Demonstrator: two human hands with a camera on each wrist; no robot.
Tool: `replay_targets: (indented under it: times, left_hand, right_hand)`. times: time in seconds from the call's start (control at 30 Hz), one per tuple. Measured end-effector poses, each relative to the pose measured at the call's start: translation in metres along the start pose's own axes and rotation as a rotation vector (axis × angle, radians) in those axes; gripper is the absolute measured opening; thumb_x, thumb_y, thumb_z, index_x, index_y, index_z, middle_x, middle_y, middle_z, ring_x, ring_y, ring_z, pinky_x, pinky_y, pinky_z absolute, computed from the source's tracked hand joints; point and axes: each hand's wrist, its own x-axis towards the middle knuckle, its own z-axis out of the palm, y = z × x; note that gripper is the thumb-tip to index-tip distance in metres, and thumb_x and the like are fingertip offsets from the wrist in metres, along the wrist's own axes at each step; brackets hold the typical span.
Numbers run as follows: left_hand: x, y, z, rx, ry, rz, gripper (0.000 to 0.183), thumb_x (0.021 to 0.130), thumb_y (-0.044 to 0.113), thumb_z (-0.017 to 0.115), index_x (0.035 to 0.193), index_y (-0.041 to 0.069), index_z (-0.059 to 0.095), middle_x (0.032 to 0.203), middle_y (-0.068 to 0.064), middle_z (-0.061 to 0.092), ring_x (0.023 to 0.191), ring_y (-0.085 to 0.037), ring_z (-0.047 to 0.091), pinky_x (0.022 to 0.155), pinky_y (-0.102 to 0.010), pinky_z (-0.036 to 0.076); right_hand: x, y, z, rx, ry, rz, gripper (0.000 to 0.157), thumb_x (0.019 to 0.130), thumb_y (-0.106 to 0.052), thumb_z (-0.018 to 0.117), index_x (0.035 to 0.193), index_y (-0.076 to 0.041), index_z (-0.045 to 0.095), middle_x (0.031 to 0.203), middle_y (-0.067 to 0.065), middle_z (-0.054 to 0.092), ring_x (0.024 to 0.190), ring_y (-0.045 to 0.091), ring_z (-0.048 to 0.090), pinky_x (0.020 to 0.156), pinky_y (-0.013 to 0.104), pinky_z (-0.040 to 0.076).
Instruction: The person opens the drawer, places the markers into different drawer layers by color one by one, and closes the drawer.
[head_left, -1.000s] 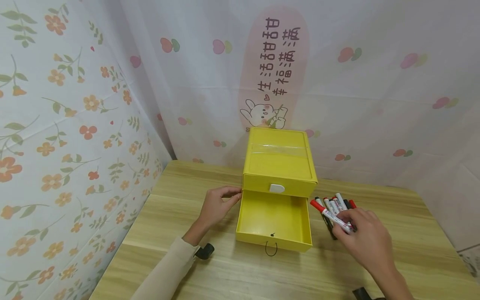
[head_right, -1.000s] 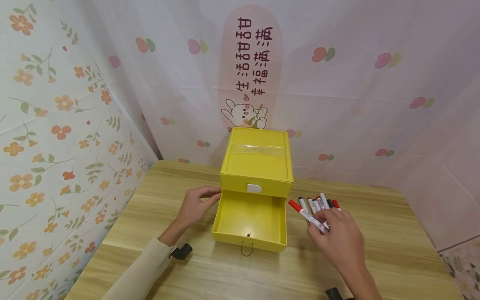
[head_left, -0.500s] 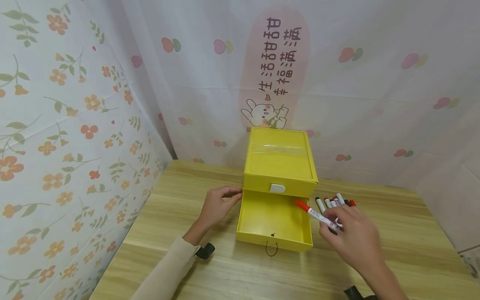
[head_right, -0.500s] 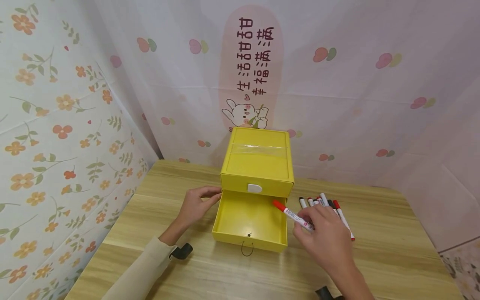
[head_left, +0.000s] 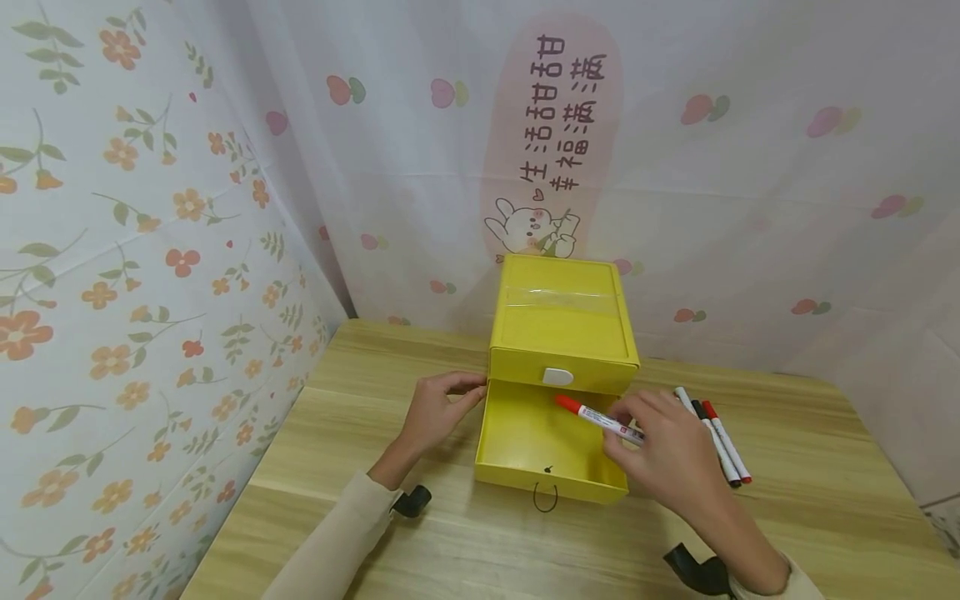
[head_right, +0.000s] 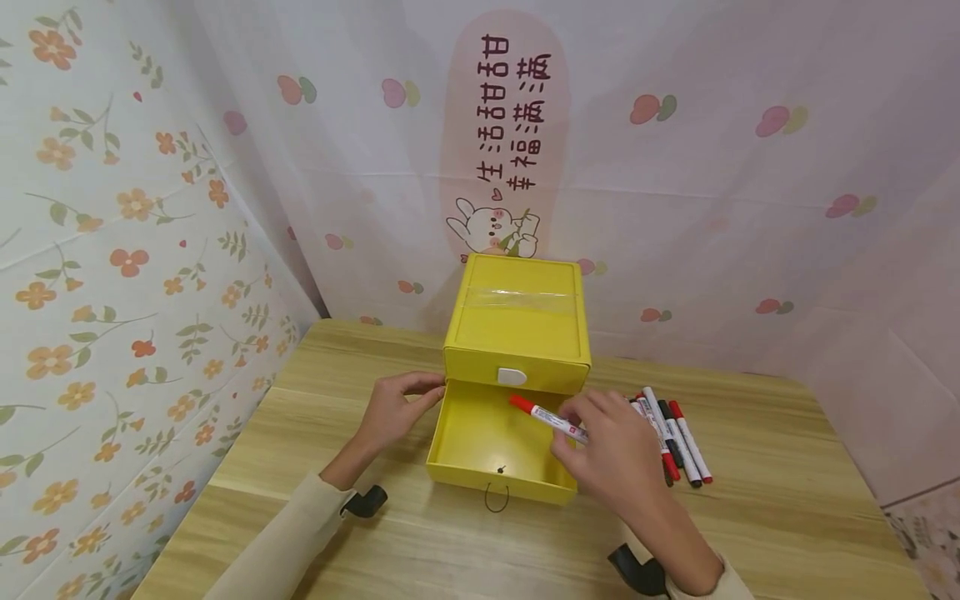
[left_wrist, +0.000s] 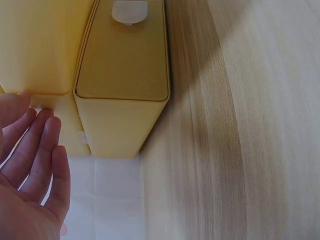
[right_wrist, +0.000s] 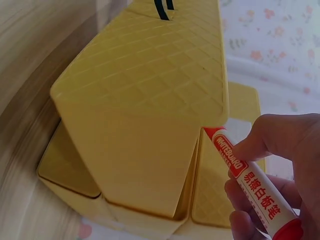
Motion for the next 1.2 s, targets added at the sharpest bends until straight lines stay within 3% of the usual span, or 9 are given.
replay_targets:
  times: [0.13, 0.47, 0.73, 1.2]
  left_hand:
    - [0.000, 0.000, 0.000, -0.006, -0.004, -0.006, 0.017, 0.101, 0.011, 0.082, 0.117, 0.005, 0.085, 0.109, -0.005, 0.084, 0.098, -0.023, 0.081, 0.087, -0.041, 0.067]
    - [0.001, 0.000, 0.000, 0.004, -0.007, -0.017, 0.017, 0.101, 0.012, 0.082, 0.117, 0.005, 0.085, 0.109, -0.004, 0.084, 0.098, -0.023, 0.081, 0.088, -0.042, 0.066]
    - [0.001, -0.001, 0.001, 0.006, -0.001, -0.009, 0.017, 0.101, 0.011, 0.082, 0.117, 0.005, 0.085, 0.109, -0.005, 0.084, 0.097, -0.023, 0.082, 0.087, -0.042, 0.067]
    - [0.000, 0.000, 0.002, 0.012, 0.002, -0.019, 0.017, 0.100, 0.011, 0.083, 0.117, 0.005, 0.085, 0.109, -0.005, 0.084, 0.098, -0.024, 0.082, 0.088, -0.044, 0.067]
  right_hand:
    - [0.008, -0.004, 0.005, -0.002, -0.016, -0.046, 0.016, 0.078, -0.016, 0.087, 0.086, -0.023, 0.075, 0.087, -0.010, 0.068, 0.075, 0.011, 0.053, 0.055, 0.028, 0.044]
    - [0.028, -0.018, 0.008, -0.057, -0.165, -0.149, 0.010, 0.081, -0.014, 0.083, 0.087, -0.017, 0.074, 0.083, -0.010, 0.062, 0.074, 0.011, 0.053, 0.056, 0.027, 0.046]
    - [0.040, -0.028, 0.013, -0.115, -0.269, -0.189, 0.014, 0.084, -0.020, 0.086, 0.084, -0.017, 0.072, 0.088, -0.004, 0.068, 0.075, 0.015, 0.057, 0.053, 0.027, 0.047]
    - [0.058, -0.041, 0.019, -0.193, -0.323, -0.308, 0.019, 0.082, -0.020, 0.088, 0.080, -0.019, 0.069, 0.082, -0.006, 0.064, 0.069, 0.016, 0.060, 0.046, 0.030, 0.046]
